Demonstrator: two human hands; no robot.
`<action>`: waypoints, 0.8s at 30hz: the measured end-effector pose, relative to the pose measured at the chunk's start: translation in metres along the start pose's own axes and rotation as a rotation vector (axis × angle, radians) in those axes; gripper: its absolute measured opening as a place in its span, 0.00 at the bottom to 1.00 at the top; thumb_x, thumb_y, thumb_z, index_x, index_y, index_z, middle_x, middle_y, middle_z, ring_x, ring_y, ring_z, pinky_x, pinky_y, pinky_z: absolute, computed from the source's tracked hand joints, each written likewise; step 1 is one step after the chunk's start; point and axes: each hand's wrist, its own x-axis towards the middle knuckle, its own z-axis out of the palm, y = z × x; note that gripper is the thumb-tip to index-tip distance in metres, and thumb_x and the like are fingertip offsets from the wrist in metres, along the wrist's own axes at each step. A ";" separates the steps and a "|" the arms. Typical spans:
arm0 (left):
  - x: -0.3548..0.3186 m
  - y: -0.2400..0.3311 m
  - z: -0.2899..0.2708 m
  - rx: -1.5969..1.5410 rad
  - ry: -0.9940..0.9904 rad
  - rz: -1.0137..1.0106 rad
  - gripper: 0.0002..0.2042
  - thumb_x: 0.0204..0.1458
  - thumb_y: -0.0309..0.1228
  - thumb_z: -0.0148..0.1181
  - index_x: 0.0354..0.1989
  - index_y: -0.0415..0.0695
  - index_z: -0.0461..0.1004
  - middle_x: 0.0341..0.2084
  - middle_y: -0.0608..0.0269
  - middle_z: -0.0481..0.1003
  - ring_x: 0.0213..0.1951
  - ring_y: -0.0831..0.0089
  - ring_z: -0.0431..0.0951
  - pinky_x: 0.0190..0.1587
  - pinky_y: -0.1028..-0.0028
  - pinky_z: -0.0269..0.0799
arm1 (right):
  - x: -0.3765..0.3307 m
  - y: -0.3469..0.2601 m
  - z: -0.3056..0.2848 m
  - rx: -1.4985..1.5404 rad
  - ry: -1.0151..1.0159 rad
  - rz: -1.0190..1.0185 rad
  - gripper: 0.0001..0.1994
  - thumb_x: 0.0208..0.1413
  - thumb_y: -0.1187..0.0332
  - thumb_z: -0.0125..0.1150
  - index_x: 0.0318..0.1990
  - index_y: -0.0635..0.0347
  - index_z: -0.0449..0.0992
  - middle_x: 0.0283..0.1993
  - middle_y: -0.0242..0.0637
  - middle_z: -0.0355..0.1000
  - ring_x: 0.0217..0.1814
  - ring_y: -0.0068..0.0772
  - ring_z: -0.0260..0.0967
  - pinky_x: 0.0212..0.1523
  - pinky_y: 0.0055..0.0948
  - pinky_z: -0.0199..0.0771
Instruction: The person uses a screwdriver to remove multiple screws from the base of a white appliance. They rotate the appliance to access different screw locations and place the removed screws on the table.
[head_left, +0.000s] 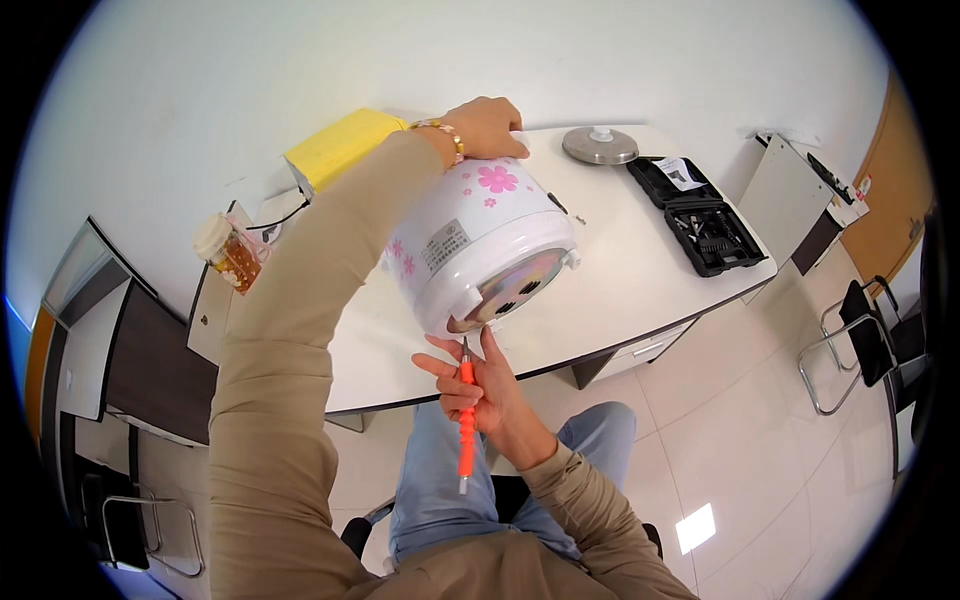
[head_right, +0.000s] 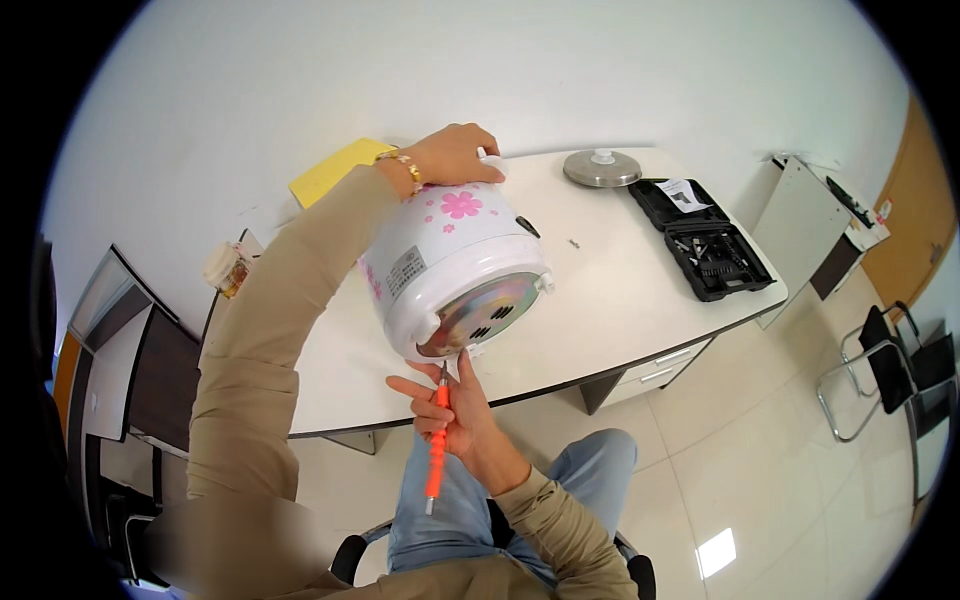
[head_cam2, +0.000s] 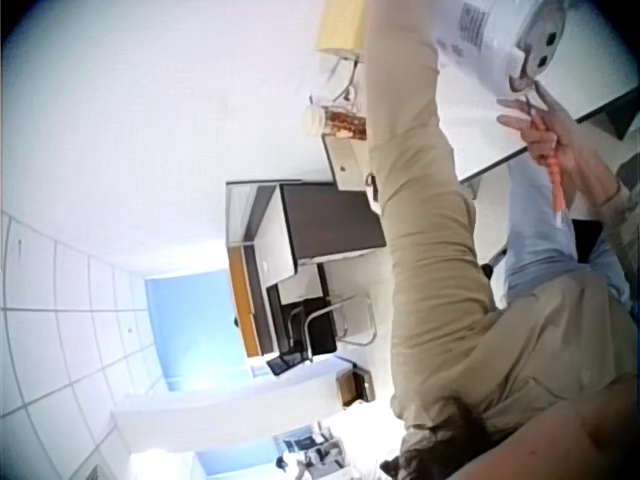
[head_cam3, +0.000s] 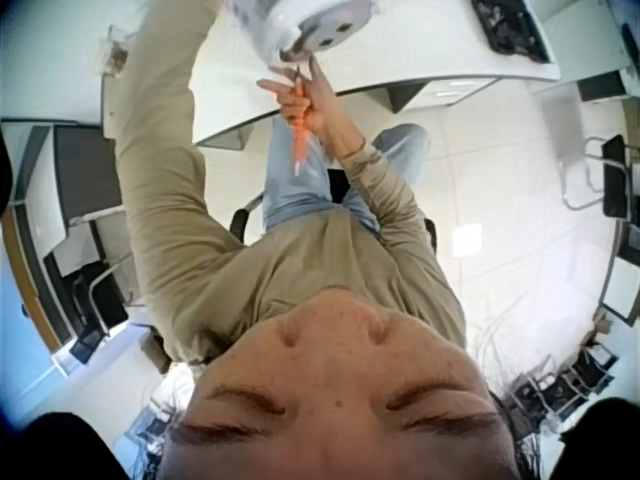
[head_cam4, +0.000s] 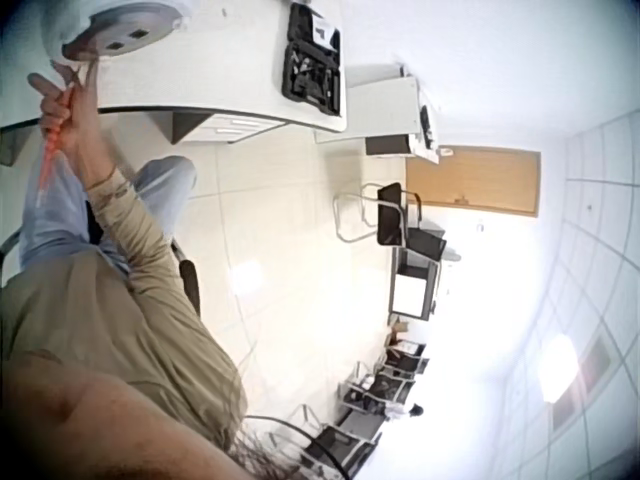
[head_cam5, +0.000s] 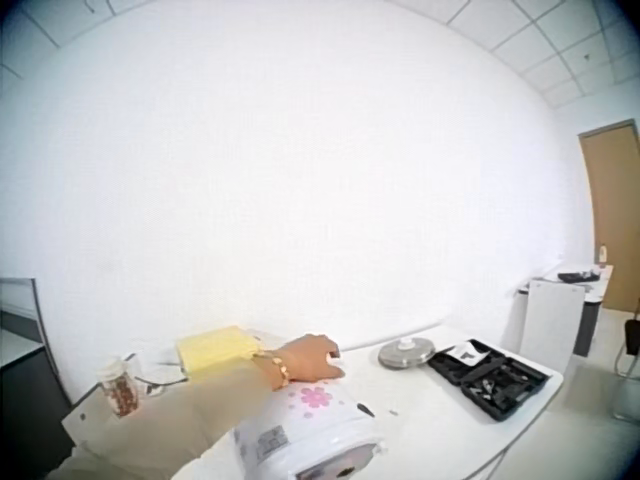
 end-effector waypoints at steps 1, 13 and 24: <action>0.005 0.002 0.002 0.009 -0.017 -0.007 0.25 0.45 0.50 0.60 0.47 0.44 0.75 0.51 0.48 0.70 0.52 0.56 0.71 0.54 0.64 0.67 | 0.001 0.001 -0.003 -0.002 -0.053 0.007 0.35 0.61 0.36 0.28 0.56 0.55 0.67 0.52 0.57 0.70 0.14 0.15 0.46 0.13 0.16 0.50; -0.038 -0.057 0.013 -0.304 0.171 -0.122 0.35 0.47 0.55 0.58 0.56 0.40 0.68 0.53 0.48 0.70 0.55 0.59 0.70 0.58 0.68 0.63 | -0.034 -0.008 -0.019 0.130 -0.036 -0.084 0.22 0.60 0.53 0.46 0.51 0.62 0.70 0.31 0.38 0.69 0.15 0.18 0.50 0.14 0.19 0.52; -0.107 -0.128 0.089 -1.087 0.518 -0.270 0.30 0.55 0.56 0.52 0.46 0.35 0.74 0.39 0.62 0.74 0.42 0.78 0.69 0.48 0.77 0.63 | -0.094 0.038 -0.043 0.181 0.096 -0.087 0.14 0.58 0.61 0.45 0.39 0.62 0.71 0.30 0.41 0.69 0.17 0.21 0.51 0.14 0.20 0.53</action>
